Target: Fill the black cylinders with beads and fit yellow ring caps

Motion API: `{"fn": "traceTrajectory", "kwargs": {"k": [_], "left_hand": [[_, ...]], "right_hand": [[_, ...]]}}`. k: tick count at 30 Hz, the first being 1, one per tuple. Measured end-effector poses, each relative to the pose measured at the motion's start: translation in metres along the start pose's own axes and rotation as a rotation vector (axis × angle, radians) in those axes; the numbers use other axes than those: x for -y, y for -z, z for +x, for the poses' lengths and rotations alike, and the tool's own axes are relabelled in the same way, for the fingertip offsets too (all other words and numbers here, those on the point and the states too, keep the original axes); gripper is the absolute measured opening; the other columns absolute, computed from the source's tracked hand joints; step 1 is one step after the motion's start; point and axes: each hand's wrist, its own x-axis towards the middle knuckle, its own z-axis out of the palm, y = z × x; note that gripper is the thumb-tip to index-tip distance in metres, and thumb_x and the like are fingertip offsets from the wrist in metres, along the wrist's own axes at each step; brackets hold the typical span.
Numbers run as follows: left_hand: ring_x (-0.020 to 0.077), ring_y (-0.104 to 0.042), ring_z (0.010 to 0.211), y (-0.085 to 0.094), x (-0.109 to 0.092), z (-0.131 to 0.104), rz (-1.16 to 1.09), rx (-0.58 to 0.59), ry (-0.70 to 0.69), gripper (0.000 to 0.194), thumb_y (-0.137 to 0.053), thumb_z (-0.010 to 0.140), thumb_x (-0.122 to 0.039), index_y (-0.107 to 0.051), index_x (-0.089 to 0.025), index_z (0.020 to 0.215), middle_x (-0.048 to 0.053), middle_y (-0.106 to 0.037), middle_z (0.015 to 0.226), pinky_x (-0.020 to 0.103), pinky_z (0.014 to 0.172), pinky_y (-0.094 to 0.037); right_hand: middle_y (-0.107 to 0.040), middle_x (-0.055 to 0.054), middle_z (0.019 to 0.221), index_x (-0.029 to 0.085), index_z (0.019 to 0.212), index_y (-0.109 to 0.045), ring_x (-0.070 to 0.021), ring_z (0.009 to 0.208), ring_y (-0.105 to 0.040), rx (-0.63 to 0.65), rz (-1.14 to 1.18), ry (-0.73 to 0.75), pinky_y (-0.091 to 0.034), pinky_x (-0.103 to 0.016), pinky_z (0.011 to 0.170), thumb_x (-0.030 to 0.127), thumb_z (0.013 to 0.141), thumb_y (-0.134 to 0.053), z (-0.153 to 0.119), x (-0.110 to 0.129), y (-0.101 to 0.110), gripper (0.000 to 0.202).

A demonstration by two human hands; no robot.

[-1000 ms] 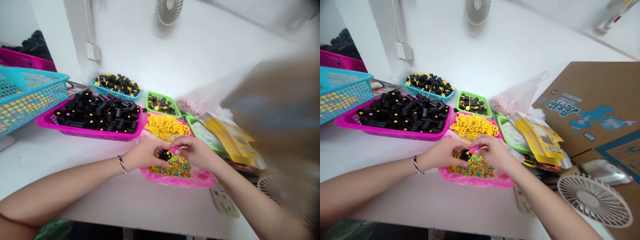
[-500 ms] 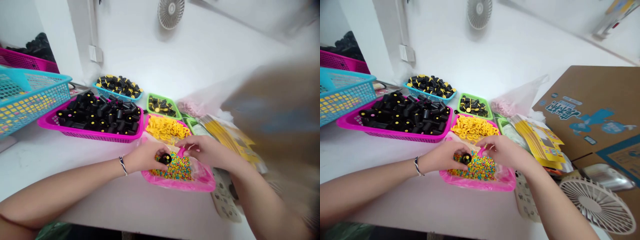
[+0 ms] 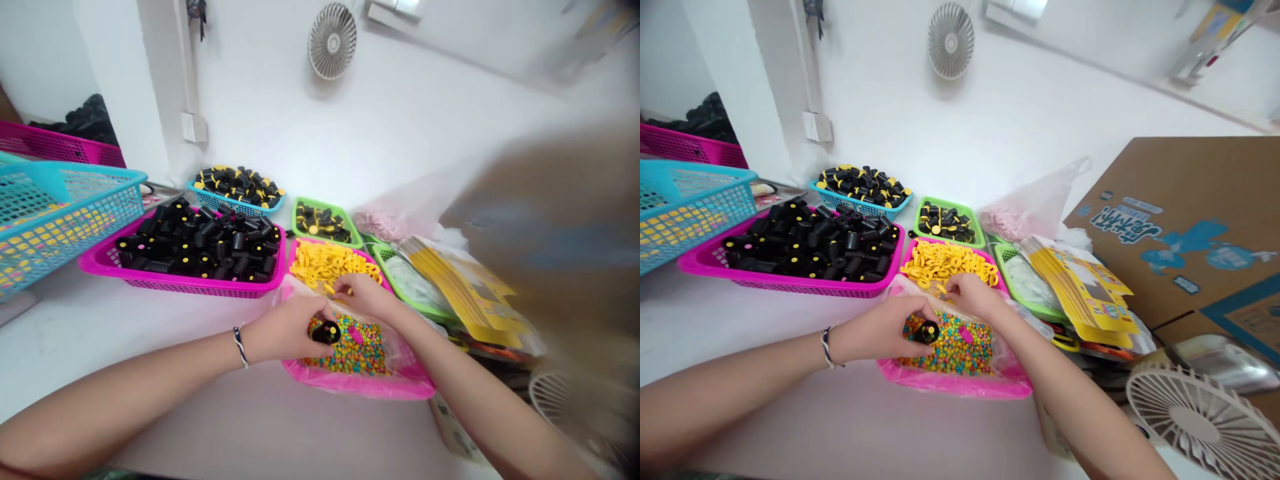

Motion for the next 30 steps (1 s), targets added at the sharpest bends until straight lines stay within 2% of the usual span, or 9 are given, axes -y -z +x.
{"fn": "traceTrajectory", "kwargs": {"k": [4,7,9,11,15,19,24,27,30], "left_hand": [[0.0168,-0.06,0.082,0.006,-0.006,0.001,-0.254,-0.047,0.039,0.029,-0.066,0.07,-0.022,-0.05,-0.017,0.094,0.004,-0.064,0.094,0.028,0.07,-0.046],[0.0138,-0.058,0.077,0.01,-0.011,0.0,-0.446,-0.074,0.009,0.03,-0.064,0.077,-0.024,-0.041,-0.019,0.096,0.003,-0.061,0.089,0.026,0.065,-0.043],[0.0131,-0.056,0.078,0.014,-0.017,-0.003,-0.51,-0.093,-0.041,0.031,-0.063,0.08,-0.029,-0.038,-0.02,0.095,0.003,-0.058,0.089,0.026,0.066,-0.042],[0.0126,-0.054,0.08,0.018,-0.023,-0.007,-0.521,-0.073,-0.071,0.032,-0.063,0.081,-0.031,-0.036,-0.021,0.094,0.002,-0.054,0.09,0.026,0.066,-0.041],[0.0121,-0.05,0.08,0.021,-0.031,-0.015,-0.464,-0.04,-0.106,0.034,-0.062,0.082,-0.034,-0.034,-0.021,0.095,0.001,-0.048,0.091,0.026,0.066,-0.04],[0.0129,-0.047,0.081,0.018,-0.03,-0.016,-0.421,-0.053,-0.1,0.032,-0.054,0.087,-0.038,-0.034,-0.019,0.104,0.005,-0.046,0.096,0.028,0.069,-0.04],[0.0133,-0.044,0.083,0.016,-0.031,-0.017,-0.414,-0.059,-0.092,0.034,-0.052,0.089,-0.037,-0.029,-0.021,0.108,0.005,-0.043,0.1,0.028,0.072,-0.039],[0.012,-0.042,0.08,0.016,-0.034,-0.019,-0.527,-0.01,-0.117,0.034,-0.046,0.091,-0.039,-0.024,-0.025,0.114,0.002,-0.042,0.097,0.027,0.072,-0.038],[0.011,-0.042,0.075,0.013,-0.033,-0.019,-0.762,-0.044,-0.019,0.03,-0.041,0.093,-0.041,-0.026,-0.028,0.116,0.0,-0.044,0.093,0.027,0.072,-0.038]], "right_hand": [[-0.065,-0.005,0.081,0.015,0.091,-0.058,-0.0144,0.071,-0.061,-0.068,0.187,-0.005,-0.047,-0.027,0.065,0.026,0.084,-0.054,-0.027,0.027,0.026,0.013],[-0.059,0.002,0.072,0.021,0.116,-0.044,-0.01,0.062,-0.056,-0.052,0.714,-0.012,-0.044,-0.022,0.057,0.032,0.089,-0.052,-0.053,0.058,0.039,0.03],[-0.051,0.006,0.065,0.026,0.114,-0.045,-0.0062,0.054,-0.048,-0.041,0.983,-0.011,-0.036,-0.017,0.05,0.031,0.088,-0.055,-0.067,0.075,0.04,0.029],[-0.048,0.008,0.062,0.025,0.105,-0.05,-0.0037,0.052,-0.042,-0.004,1.098,-0.001,-0.03,-0.015,0.048,0.03,0.088,-0.057,-0.076,0.085,0.036,0.019],[-0.047,0.008,0.064,0.023,0.089,-0.054,-0.0026,0.051,-0.039,0.018,1.202,0.026,-0.029,-0.016,0.048,0.027,0.086,-0.06,-0.079,0.087,0.027,0.008],[-0.044,0.008,0.059,0.022,0.082,-0.052,-0.0039,0.048,-0.037,-0.017,1.216,0.016,-0.027,-0.017,0.046,0.025,0.084,-0.061,-0.078,0.086,0.027,0.01],[-0.038,0.01,0.05,0.021,0.078,-0.048,-0.0041,0.042,-0.03,0.055,1.282,-0.034,-0.02,-0.018,0.041,0.025,0.082,-0.061,-0.076,0.089,0.028,0.015],[-0.036,0.011,0.047,0.021,0.076,-0.046,-0.0037,0.04,-0.026,0.084,1.234,-0.043,-0.018,-0.017,0.038,0.026,0.082,-0.06,-0.075,0.09,0.024,0.016],[-0.04,0.009,0.049,0.021,0.074,-0.047,-0.004,0.04,-0.032,0.002,1.104,-0.002,-0.024,-0.016,0.037,0.029,0.083,-0.06,-0.077,0.094,0.019,0.017]]}}
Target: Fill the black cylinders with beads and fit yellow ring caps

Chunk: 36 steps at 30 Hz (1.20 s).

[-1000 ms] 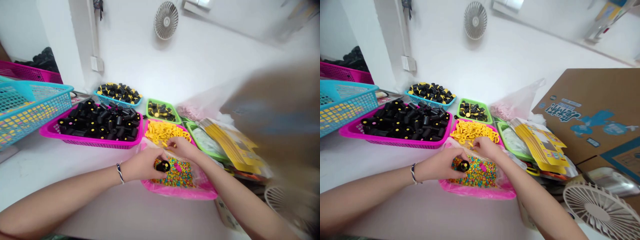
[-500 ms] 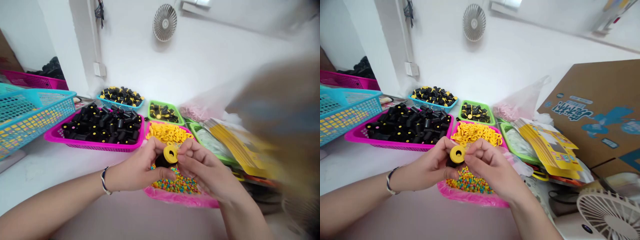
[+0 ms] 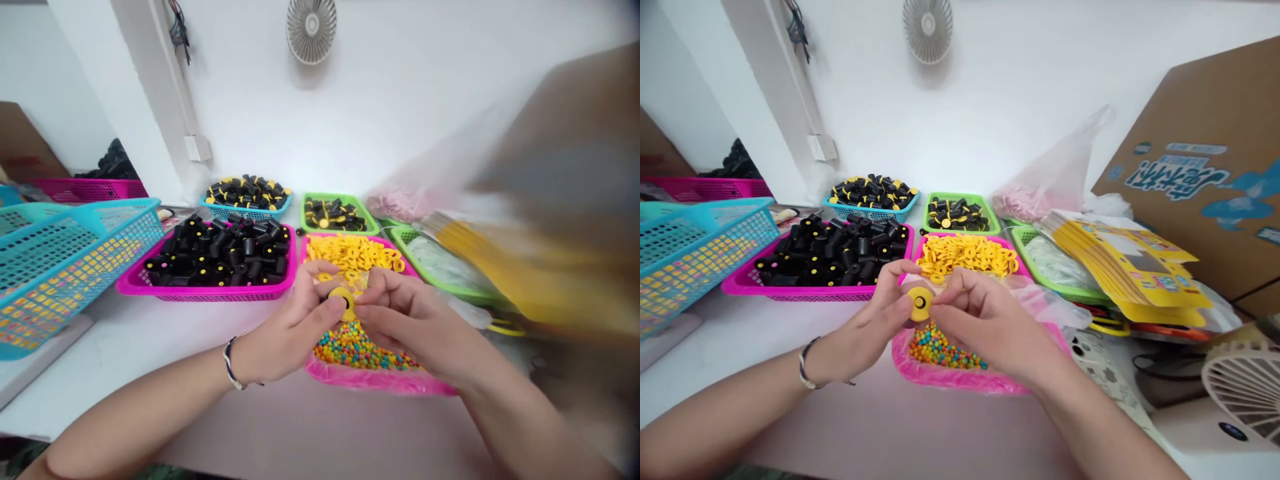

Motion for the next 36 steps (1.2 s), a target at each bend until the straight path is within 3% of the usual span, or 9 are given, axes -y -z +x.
{"fn": "traceTrajectory", "kwargs": {"k": [2,4,6,9,13,19,24,26,36], "left_hand": [[0.0111,-0.045,0.074,-0.001,0.004,0.002,-0.195,-0.059,0.042,0.026,-0.044,0.091,-0.039,-0.031,-0.028,0.11,-0.002,-0.048,0.09,0.027,0.071,-0.039],[0.0121,-0.049,0.072,-0.002,0.007,0.005,-0.392,-0.07,0.039,0.026,-0.048,0.086,-0.039,-0.034,-0.028,0.105,-0.002,-0.051,0.085,0.026,0.067,-0.04],[0.0129,-0.05,0.068,-0.005,0.006,0.007,-0.527,-0.052,0.043,0.024,-0.048,0.085,-0.04,-0.036,-0.026,0.1,-0.002,-0.053,0.078,0.025,0.064,-0.04],[0.0128,-0.049,0.063,-0.011,0.0,0.006,-0.616,-0.026,0.083,0.022,-0.046,0.085,-0.042,-0.04,-0.022,0.092,-0.001,-0.053,0.067,0.024,0.061,-0.039],[0.0112,-0.046,0.059,-0.017,-0.007,0.002,-0.714,0.047,0.151,0.033,-0.046,0.084,-0.05,-0.047,-0.017,0.082,0.0,-0.047,0.064,0.017,0.046,-0.03],[0.0109,-0.044,0.06,-0.02,-0.007,-0.001,-0.814,0.073,0.222,0.042,-0.049,0.08,-0.057,-0.05,-0.015,0.071,0.0,-0.038,0.061,0.016,0.041,-0.023],[0.0094,-0.045,0.06,-0.026,-0.008,-0.005,-0.833,0.085,0.206,0.041,-0.052,0.077,-0.05,-0.055,-0.011,0.065,0.002,-0.046,0.063,0.018,0.056,-0.037],[0.0082,-0.045,0.058,-0.028,-0.008,-0.005,-0.873,0.089,0.206,0.039,-0.053,0.079,-0.048,-0.055,-0.011,0.066,0.001,-0.047,0.062,0.018,0.063,-0.04],[0.0081,-0.036,0.052,-0.028,-0.005,-0.004,-0.892,0.059,0.229,0.061,-0.039,0.082,-0.067,-0.049,-0.012,0.057,-0.002,-0.035,0.051,0.017,0.049,-0.029]], "right_hand": [[-0.053,0.004,0.062,0.022,0.082,-0.053,-0.0075,0.052,-0.049,-0.062,-0.158,0.149,-0.04,-0.02,0.046,0.029,0.085,-0.059,-0.001,-0.002,-0.004,0.009],[-0.062,-0.005,0.095,0.025,0.099,-0.057,-0.0157,0.085,-0.061,-0.13,-0.41,0.373,-0.052,-0.03,0.072,0.029,0.084,-0.06,0.0,-0.005,-0.006,0.016],[-0.053,-0.008,0.124,0.028,0.116,-0.053,-0.023,0.116,-0.051,-0.133,-0.683,0.588,-0.045,-0.039,0.096,0.031,0.078,-0.068,0.001,-0.009,-0.007,0.041],[-0.047,-0.008,0.133,0.028,0.125,-0.044,-0.0234,0.127,-0.042,-0.065,-0.83,0.74,-0.038,-0.038,0.105,0.029,0.071,-0.075,0.004,-0.015,-0.007,0.063],[-0.054,-0.007,0.124,0.029,0.128,-0.037,-0.0212,0.118,-0.051,-0.067,-0.721,0.763,-0.045,-0.036,0.1,0.017,0.074,-0.069,0.004,-0.019,-0.011,0.064],[-0.05,-0.009,0.129,0.028,0.13,-0.041,-0.0246,0.12,-0.048,-0.138,-0.842,0.811,-0.044,-0.039,0.1,0.011,0.074,-0.061,-0.004,-0.02,-0.02,0.062],[-0.049,-0.007,0.128,0.024,0.133,-0.037,-0.0226,0.124,-0.043,-0.115,-0.78,0.823,-0.039,-0.04,0.106,-0.002,0.063,-0.047,-0.006,-0.024,-0.028,0.076],[-0.05,-0.006,0.125,0.025,0.129,-0.04,-0.0225,0.123,-0.044,-0.132,-0.727,0.819,-0.04,-0.04,0.106,-0.003,0.059,-0.046,-0.005,-0.026,-0.031,0.075],[-0.055,-0.007,0.121,0.025,0.127,-0.042,-0.0222,0.116,-0.052,-0.306,-0.798,0.856,-0.043,-0.038,0.102,0.002,0.067,-0.051,-0.003,-0.033,-0.035,0.065]]}}
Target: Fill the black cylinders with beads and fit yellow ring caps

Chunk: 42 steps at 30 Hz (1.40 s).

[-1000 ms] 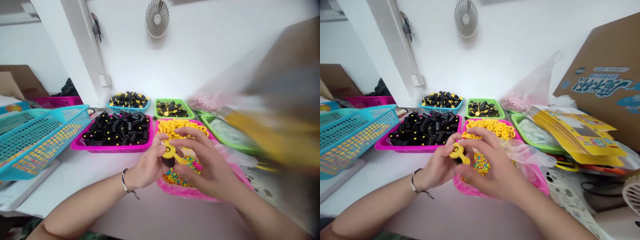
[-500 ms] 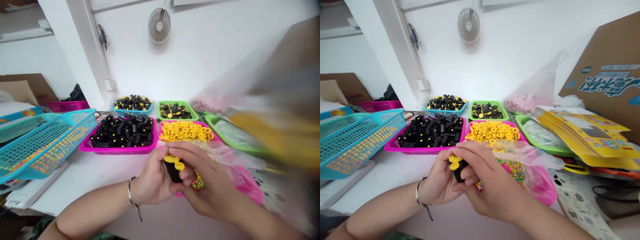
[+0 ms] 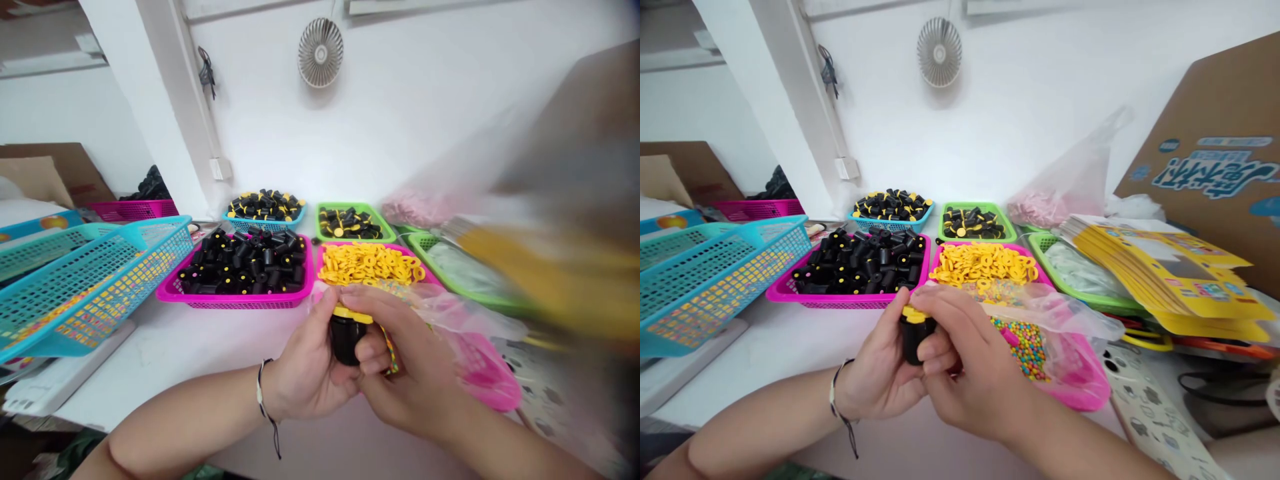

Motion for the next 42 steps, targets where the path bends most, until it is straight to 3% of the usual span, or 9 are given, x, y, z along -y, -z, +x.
{"fn": "traceTrajectory", "kwargs": {"k": [5,10,14,18,23,27,30,36,42], "left_hand": [[0.0091,-0.042,0.057,-0.001,-0.006,-0.001,-0.01,0.003,-0.004,0.051,-0.038,0.085,-0.053,-0.055,-0.01,0.064,0.002,-0.043,0.063,0.017,0.046,-0.029],[0.0112,-0.048,0.063,-0.002,-0.007,-0.004,-0.032,0.013,0.083,0.05,-0.038,0.087,-0.054,-0.06,-0.01,0.076,0.003,-0.049,0.069,0.021,0.06,-0.04],[0.0096,-0.05,0.062,-0.001,-0.003,-0.002,0.01,0.023,0.036,0.048,-0.041,0.088,-0.057,-0.061,-0.013,0.087,0.003,-0.056,0.073,0.022,0.064,-0.04],[0.0087,-0.051,0.065,0.001,-0.001,0.0,0.039,0.002,-0.089,0.036,-0.048,0.087,-0.052,-0.06,-0.019,0.092,0.0,-0.057,0.075,0.021,0.064,-0.04],[0.0087,-0.051,0.065,0.0,-0.001,0.001,0.029,-0.05,-0.149,0.026,-0.053,0.086,-0.046,-0.059,-0.02,0.089,-0.001,-0.056,0.076,0.02,0.064,-0.042],[0.0115,-0.05,0.062,0.002,-0.002,0.002,0.053,-0.086,-0.082,0.035,-0.05,0.085,-0.047,-0.058,-0.015,0.076,0.002,-0.053,0.064,0.019,0.056,-0.042],[0.0115,-0.048,0.059,0.005,-0.001,0.002,0.062,-0.06,-0.054,0.036,-0.051,0.082,-0.047,-0.057,-0.013,0.069,0.004,-0.053,0.061,0.017,0.047,-0.037],[0.0089,-0.05,0.058,0.0,-0.003,0.0,-0.008,-0.053,-0.05,0.038,-0.054,0.083,-0.05,-0.06,-0.013,0.078,0.003,-0.056,0.062,0.012,0.043,-0.028],[0.008,-0.051,0.058,-0.005,-0.003,-0.001,-0.01,-0.054,-0.048,0.035,-0.062,0.079,-0.047,-0.059,-0.012,0.075,0.001,-0.056,0.061,0.012,0.046,-0.031]], "right_hand": [[-0.053,-0.008,0.125,0.024,0.129,-0.041,-0.0225,0.119,-0.048,0.109,0.051,0.001,-0.044,-0.04,0.101,0.001,0.068,-0.051,0.006,0.0,0.006,0.065],[-0.051,-0.008,0.127,0.022,0.126,-0.048,-0.0202,0.117,-0.051,0.197,0.104,0.002,-0.05,-0.03,0.094,0.007,0.069,-0.059,0.013,0.003,0.024,0.06],[-0.061,-0.005,0.114,0.023,0.107,-0.062,-0.0141,0.106,-0.059,0.115,0.04,0.026,-0.049,-0.023,0.092,0.008,0.079,-0.058,0.018,0.003,0.037,0.032],[-0.065,-0.005,0.111,0.021,0.106,-0.062,-0.0117,0.104,-0.061,0.091,-0.043,0.081,-0.048,-0.019,0.095,0.008,0.081,-0.059,0.017,0.002,0.038,0.028],[-0.067,-0.004,0.111,0.02,0.112,-0.058,-0.0095,0.105,-0.061,0.079,-0.07,0.042,-0.045,-0.016,0.099,0.012,0.083,-0.06,0.014,0.0,0.035,0.03],[-0.06,-0.008,0.121,0.016,0.117,-0.054,-0.0143,0.117,-0.053,0.172,-0.055,0.101,-0.04,-0.022,0.106,0.018,0.075,-0.069,0.012,-0.003,0.032,0.044],[-0.055,-0.009,0.126,0.015,0.123,-0.048,-0.0153,0.124,-0.046,0.213,-0.079,0.144,-0.036,-0.026,0.11,0.008,0.074,-0.061,0.008,-0.006,0.026,0.052],[-0.05,-0.011,0.128,0.014,0.129,-0.041,-0.0172,0.125,-0.044,0.088,-0.056,0.167,-0.038,-0.031,0.108,-0.002,0.071,-0.051,0.0,-0.008,0.012,0.061],[-0.051,-0.012,0.127,0.013,0.128,-0.042,-0.0181,0.124,-0.046,0.05,-0.089,0.174,-0.042,-0.03,0.105,-0.004,0.068,-0.049,-0.001,-0.005,0.011,0.062]]}}
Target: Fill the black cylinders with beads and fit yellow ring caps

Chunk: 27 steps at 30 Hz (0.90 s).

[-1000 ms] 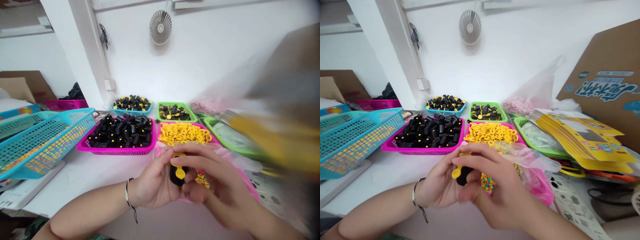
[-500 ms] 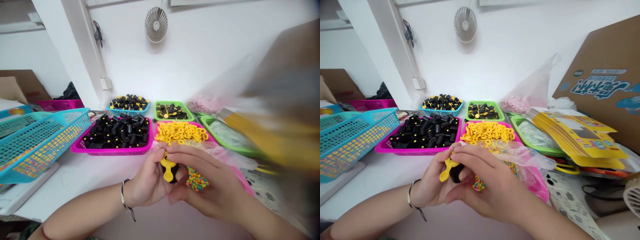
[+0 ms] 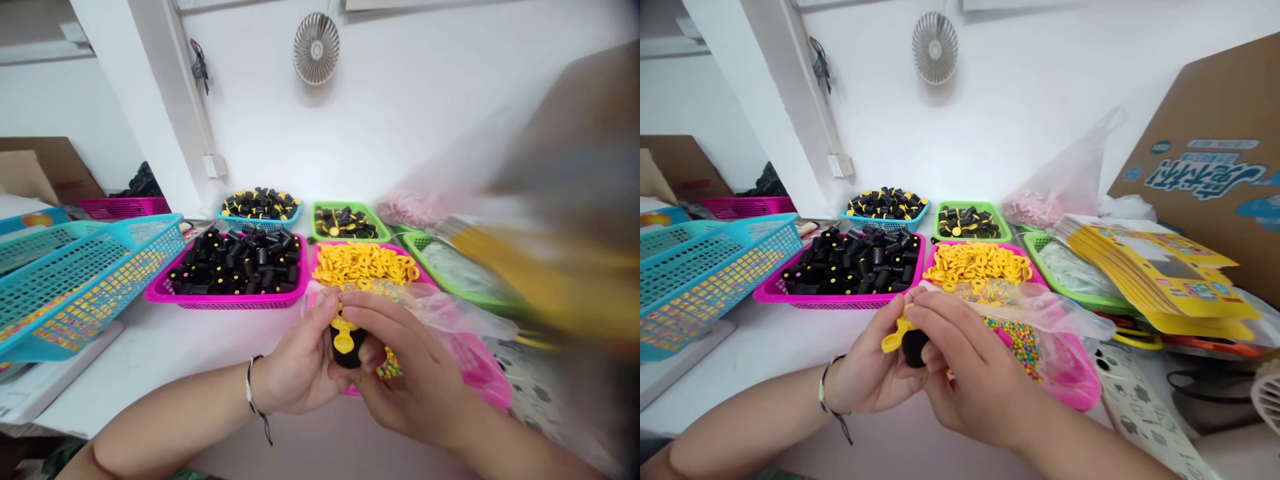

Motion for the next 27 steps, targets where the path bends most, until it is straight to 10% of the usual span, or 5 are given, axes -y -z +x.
{"fn": "traceTrajectory", "kwargs": {"k": [11,17,21,27], "left_hand": [[0.0085,-0.052,0.066,0.009,0.001,0.001,0.061,0.047,-0.089,0.027,-0.054,0.086,-0.045,-0.045,-0.019,0.085,0.0,-0.055,0.074,0.013,0.051,-0.037],[0.0113,-0.049,0.086,0.019,-0.008,-0.003,0.793,0.121,-0.415,0.027,-0.046,0.089,-0.046,-0.033,-0.027,0.102,0.0,-0.049,0.1,0.025,0.076,-0.041],[0.0155,-0.05,0.1,0.021,-0.025,-0.004,1.205,0.157,-0.63,0.02,-0.05,0.09,-0.032,-0.033,-0.025,0.097,0.004,-0.057,0.103,0.034,0.097,-0.031],[0.0246,-0.047,0.106,0.024,-0.035,-0.001,1.676,0.085,-0.591,0.02,-0.059,0.078,-0.014,-0.055,-0.019,0.098,0.011,-0.062,0.111,0.04,0.1,-0.025]], "right_hand": [[-0.058,-0.01,0.123,0.019,0.124,-0.049,-0.0184,0.11,-0.057,-0.032,0.148,-0.122,-0.057,-0.025,0.078,0.0,0.072,-0.057,0.005,0.001,0.0,0.056],[-0.067,-0.002,0.108,0.031,0.1,-0.067,-0.0189,0.105,-0.062,-0.06,0.613,-0.387,-0.052,-0.035,0.091,0.019,0.073,-0.074,0.017,-0.009,0.016,0.031],[-0.067,-0.003,0.104,0.028,0.109,-0.063,-0.0171,0.093,-0.064,0.009,1.048,-0.815,-0.055,-0.03,0.076,0.03,0.07,-0.076,0.018,-0.013,0.005,0.041],[-0.062,0.002,0.07,0.02,0.101,-0.065,-0.0103,0.066,-0.058,0.17,1.374,-0.908,-0.05,-0.024,0.067,0.033,0.08,-0.064,0.018,-0.009,-0.007,0.025]]}}
